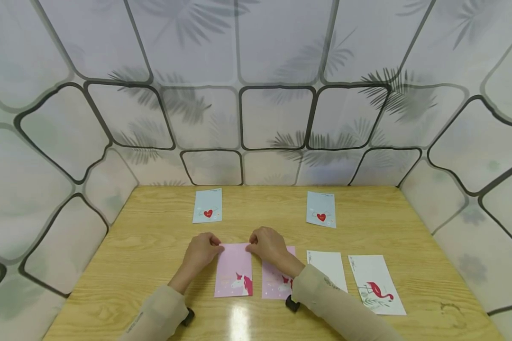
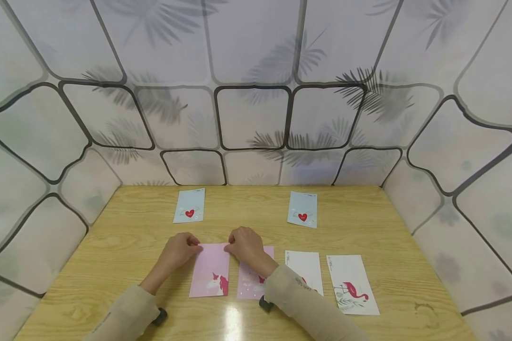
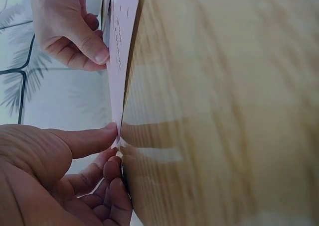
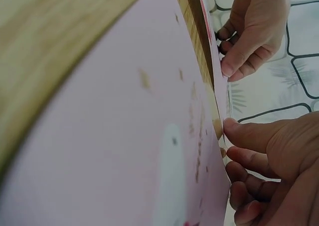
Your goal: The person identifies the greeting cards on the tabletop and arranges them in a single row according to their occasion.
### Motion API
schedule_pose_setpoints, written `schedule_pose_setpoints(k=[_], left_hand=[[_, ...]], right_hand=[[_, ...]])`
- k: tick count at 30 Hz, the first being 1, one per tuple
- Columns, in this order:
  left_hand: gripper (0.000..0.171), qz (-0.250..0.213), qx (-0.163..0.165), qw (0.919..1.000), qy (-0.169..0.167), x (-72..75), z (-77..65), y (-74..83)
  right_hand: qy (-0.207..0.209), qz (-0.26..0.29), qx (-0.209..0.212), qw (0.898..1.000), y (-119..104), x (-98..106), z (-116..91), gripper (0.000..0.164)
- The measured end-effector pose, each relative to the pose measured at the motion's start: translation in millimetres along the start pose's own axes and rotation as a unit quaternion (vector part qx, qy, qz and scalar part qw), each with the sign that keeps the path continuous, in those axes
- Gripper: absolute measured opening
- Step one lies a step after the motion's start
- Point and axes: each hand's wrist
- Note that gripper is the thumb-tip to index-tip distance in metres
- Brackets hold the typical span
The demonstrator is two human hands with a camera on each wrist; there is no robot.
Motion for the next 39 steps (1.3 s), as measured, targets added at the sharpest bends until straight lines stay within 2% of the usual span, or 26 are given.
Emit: schedule_pose_setpoints(k=[9, 17, 21, 28, 33, 39], left_hand=[[0.014, -0.007, 0.003, 0.9999, -0.007, 0.9, -0.4, 1.4], [0.017, -0.027, 0.005, 0.9995, 0.015, 5.9, -1.4, -0.5], [0.021, -0.048, -0.006, 0.9986, 0.023, 16.4, -1.5, 10.3], [0.028, -0.048, -0.065, 0.9955, 0.049, 33.9, 5.4, 36.5], [0.035, -0.061, -0.076, 0.994, 0.049, 37.4, 10.7, 52.6], [0.039, -0.078, -0.092, 0.9917, 0.047, 32.3, 19.4, 74.0]], right_hand=[[0.002, 0.009, 0.0, 1.0, 1.2, 1.8, -1.7, 0.019], [0.04, 0.055, 0.015, 0.998, 5.6, 20.2, -7.6, 0.021], [0.063, 0.067, 0.016, 0.996, 11.0, 36.2, -7.6, 0.022], [0.081, 0.07, -0.004, 0.994, 22.6, 64.1, -6.1, 0.028], [0.091, 0.077, -0.013, 0.993, 33.0, 86.0, -7.5, 0.036], [0.107, 0.09, -0.021, 0.99, 54.3, 109.0, -10.5, 0.04]])
Point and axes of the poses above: each hand's wrist, its own z-axis towards the middle knuckle, its own x-axis out of the back of the hand, y = z × x, and after that the axes turned 2 degrees about -x, right-handed
